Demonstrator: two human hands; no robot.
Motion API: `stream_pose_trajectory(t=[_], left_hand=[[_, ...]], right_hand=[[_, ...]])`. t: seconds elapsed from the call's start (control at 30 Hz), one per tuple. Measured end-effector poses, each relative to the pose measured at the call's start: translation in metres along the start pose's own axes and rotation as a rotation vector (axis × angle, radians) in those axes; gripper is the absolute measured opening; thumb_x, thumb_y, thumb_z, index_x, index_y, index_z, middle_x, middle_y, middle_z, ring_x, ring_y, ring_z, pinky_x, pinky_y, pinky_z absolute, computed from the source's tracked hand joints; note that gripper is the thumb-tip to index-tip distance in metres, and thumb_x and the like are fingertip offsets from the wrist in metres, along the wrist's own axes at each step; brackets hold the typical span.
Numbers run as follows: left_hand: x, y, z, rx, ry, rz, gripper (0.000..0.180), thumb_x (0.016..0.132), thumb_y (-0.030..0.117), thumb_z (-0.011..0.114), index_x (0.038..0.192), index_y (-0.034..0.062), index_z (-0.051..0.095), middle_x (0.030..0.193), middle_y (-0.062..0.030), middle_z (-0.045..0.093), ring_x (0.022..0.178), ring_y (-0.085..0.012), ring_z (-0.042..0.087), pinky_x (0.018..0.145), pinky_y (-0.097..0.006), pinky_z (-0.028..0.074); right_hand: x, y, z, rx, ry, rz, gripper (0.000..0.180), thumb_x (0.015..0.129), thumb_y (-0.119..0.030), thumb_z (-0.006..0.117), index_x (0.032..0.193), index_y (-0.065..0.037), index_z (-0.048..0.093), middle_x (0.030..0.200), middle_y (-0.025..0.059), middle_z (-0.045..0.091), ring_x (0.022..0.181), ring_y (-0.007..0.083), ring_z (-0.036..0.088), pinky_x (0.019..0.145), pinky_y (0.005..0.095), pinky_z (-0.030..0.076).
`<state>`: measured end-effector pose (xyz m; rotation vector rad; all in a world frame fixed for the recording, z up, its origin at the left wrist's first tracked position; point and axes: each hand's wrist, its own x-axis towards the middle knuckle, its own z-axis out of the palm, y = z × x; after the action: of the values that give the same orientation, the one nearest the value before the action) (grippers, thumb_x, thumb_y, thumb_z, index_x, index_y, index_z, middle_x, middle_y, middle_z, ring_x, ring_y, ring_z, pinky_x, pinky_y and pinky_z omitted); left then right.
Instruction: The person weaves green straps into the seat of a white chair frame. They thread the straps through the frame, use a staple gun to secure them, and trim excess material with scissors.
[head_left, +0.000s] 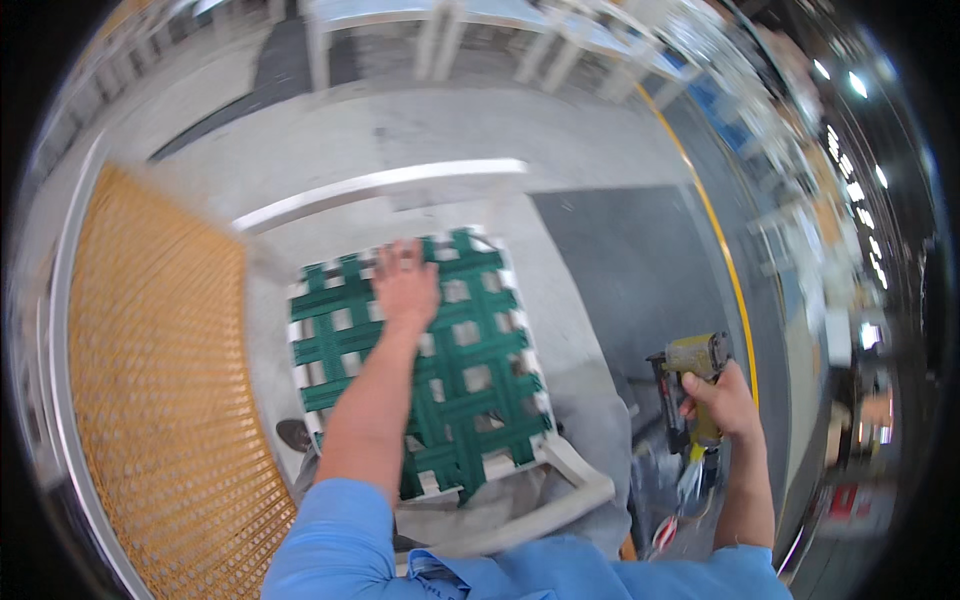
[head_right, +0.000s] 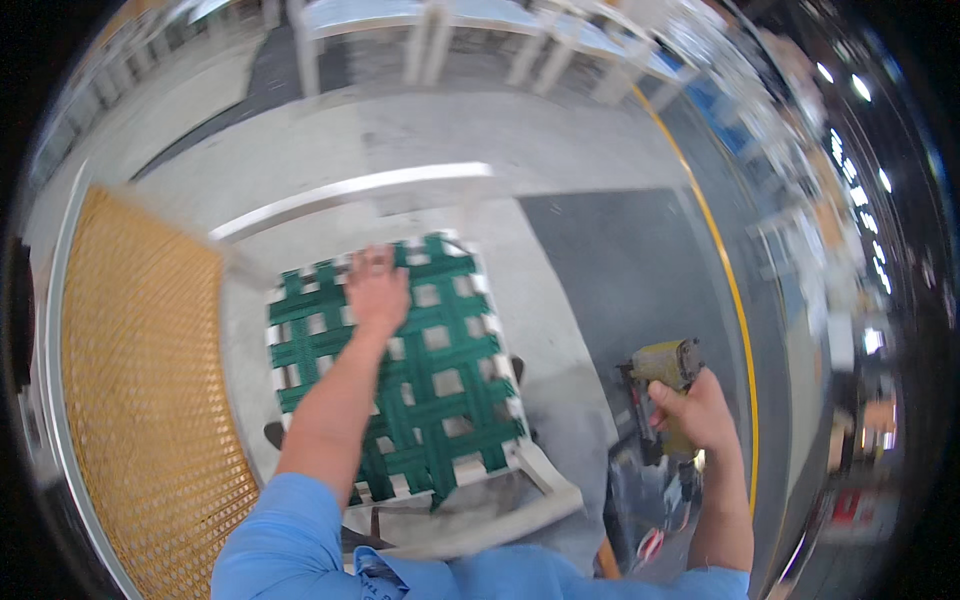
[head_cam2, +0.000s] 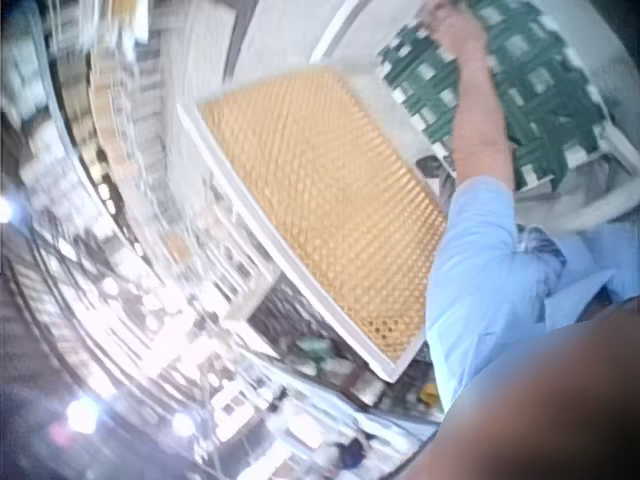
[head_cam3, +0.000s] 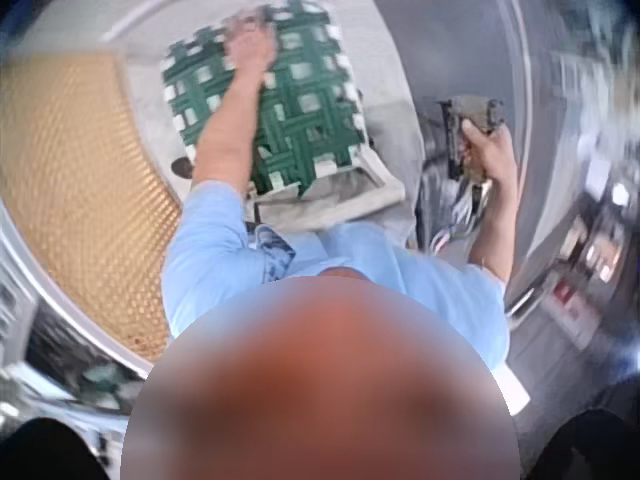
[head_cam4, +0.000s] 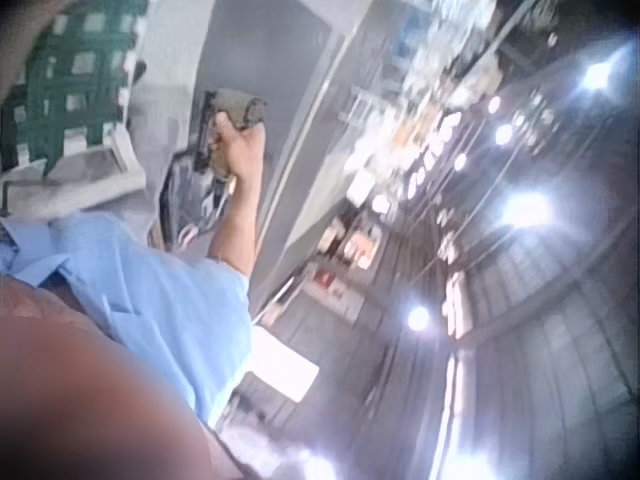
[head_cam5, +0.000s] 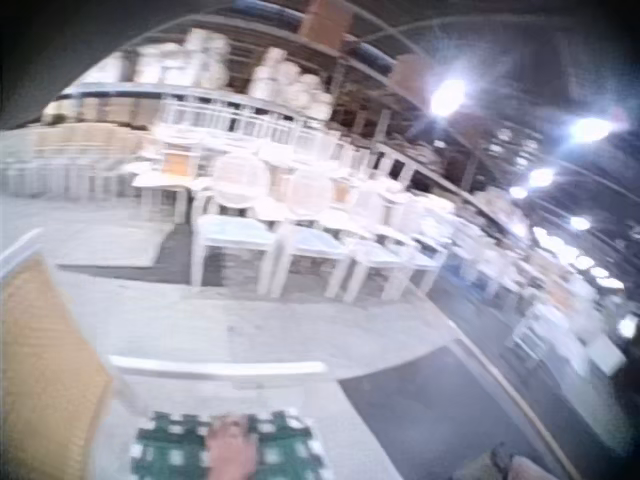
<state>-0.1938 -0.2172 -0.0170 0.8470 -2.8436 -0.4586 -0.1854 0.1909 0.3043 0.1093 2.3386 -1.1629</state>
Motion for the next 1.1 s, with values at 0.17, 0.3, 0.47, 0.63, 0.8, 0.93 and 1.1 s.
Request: stream_pose_trajectory(t=[0.17,0.3,0.47,0.63,0.8,0.93,1.1], left_hand=[[-0.004,-0.022,-0.018,0.074,-0.028,0.098,0.058,0.104,0.042,0.051,0.155,0.0163,0.048,0.166,-0.0106,0.038,0.153,-0.0392,0.032,0.125,-0.057,0.023],[-0.047,-0.035,-0.046,-0.189,-0.272,0.196,0.056,0.105,0.038,0.052,0.152,0.0075,0.051,0.164,-0.0172,0.04,0.152,-0.0425,0.034,0.123,-0.051,0.031],[-0.152,-0.04,-0.104,-0.486,-0.703,0.06,0.054,0.102,0.033,0.062,0.145,0.0011,0.059,0.139,-0.018,0.067,0.13,-0.0267,0.062,0.111,-0.038,0.046],[-0.254,-0.017,-0.197,-1.141,-0.587,-0.242,0.039,0.109,0.03,0.055,0.133,-0.0001,0.064,0.118,-0.0139,0.075,0.105,-0.0231,0.072,0.093,-0.036,0.056],[-0.408,-0.06,-0.253,-1.619,-0.586,-0.423,0.038,0.109,0.03,0.055,0.12,-0.0044,0.065,0.11,-0.02,0.074,0.099,-0.0291,0.075,0.09,-0.043,0.06],[-0.482,-0.035,-0.243,-1.397,-0.702,-0.848,0.037,0.109,0.029,0.056,0.123,-0.005,0.063,0.11,-0.0201,0.072,0.101,-0.0307,0.074,0.091,-0.043,0.061],[-0.48,-0.027,-0.217,-1.643,-0.44,-0.948,0.049,0.107,0.026,0.059,0.147,0.0025,0.042,0.126,-0.0176,0.066,0.104,-0.0299,0.072,0.093,-0.043,0.06]], right_hand=[[-0.092,0.105,-0.106,-0.093,0.335,0.237,0.031,0.092,-0.022,0.08,0.112,-0.002,0.066,0.087,0.0042,0.068,0.064,0.016,0.066,0.056,0.032,0.053],[-0.113,0.198,-0.136,0.13,0.301,0.376,0.034,0.092,-0.023,0.081,0.114,-0.004,0.063,0.088,0.0047,0.067,0.065,0.0177,0.066,0.054,0.032,0.053],[-0.068,0.308,-0.121,0.542,0.15,0.408,0.044,0.094,-0.026,0.08,0.127,-0.007,0.058,0.102,0.0097,0.07,0.067,0.0206,0.07,0.055,0.0357,0.057],[-0.041,0.383,-0.124,0.724,0.077,0.471,0.037,0.096,-0.031,0.078,0.119,-0.005,0.066,0.1,0.0092,0.07,0.072,0.025,0.071,0.059,0.0393,0.058],[-0.03,0.397,-0.121,0.113,0.247,0.424,0.042,0.096,-0.039,0.075,0.108,0.001,0.068,0.087,0.0063,0.068,0.073,0.0212,0.065,0.061,0.0383,0.052],[-0.046,0.368,-0.111,-0.426,0.519,-0.043,0.044,0.098,-0.028,0.072,0.126,0.006,0.067,0.117,0.0166,0.073,0.103,0.0225,0.069,0.093,0.0353,0.053],[-0.063,0.238,0.023,-0.074,0.285,-0.508,0.027,0.105,-0.017,0.061,0.125,0.0,0.068,0.123,0.0127,0.07,0.113,0.0224,0.065,0.101,0.0364,0.049]])
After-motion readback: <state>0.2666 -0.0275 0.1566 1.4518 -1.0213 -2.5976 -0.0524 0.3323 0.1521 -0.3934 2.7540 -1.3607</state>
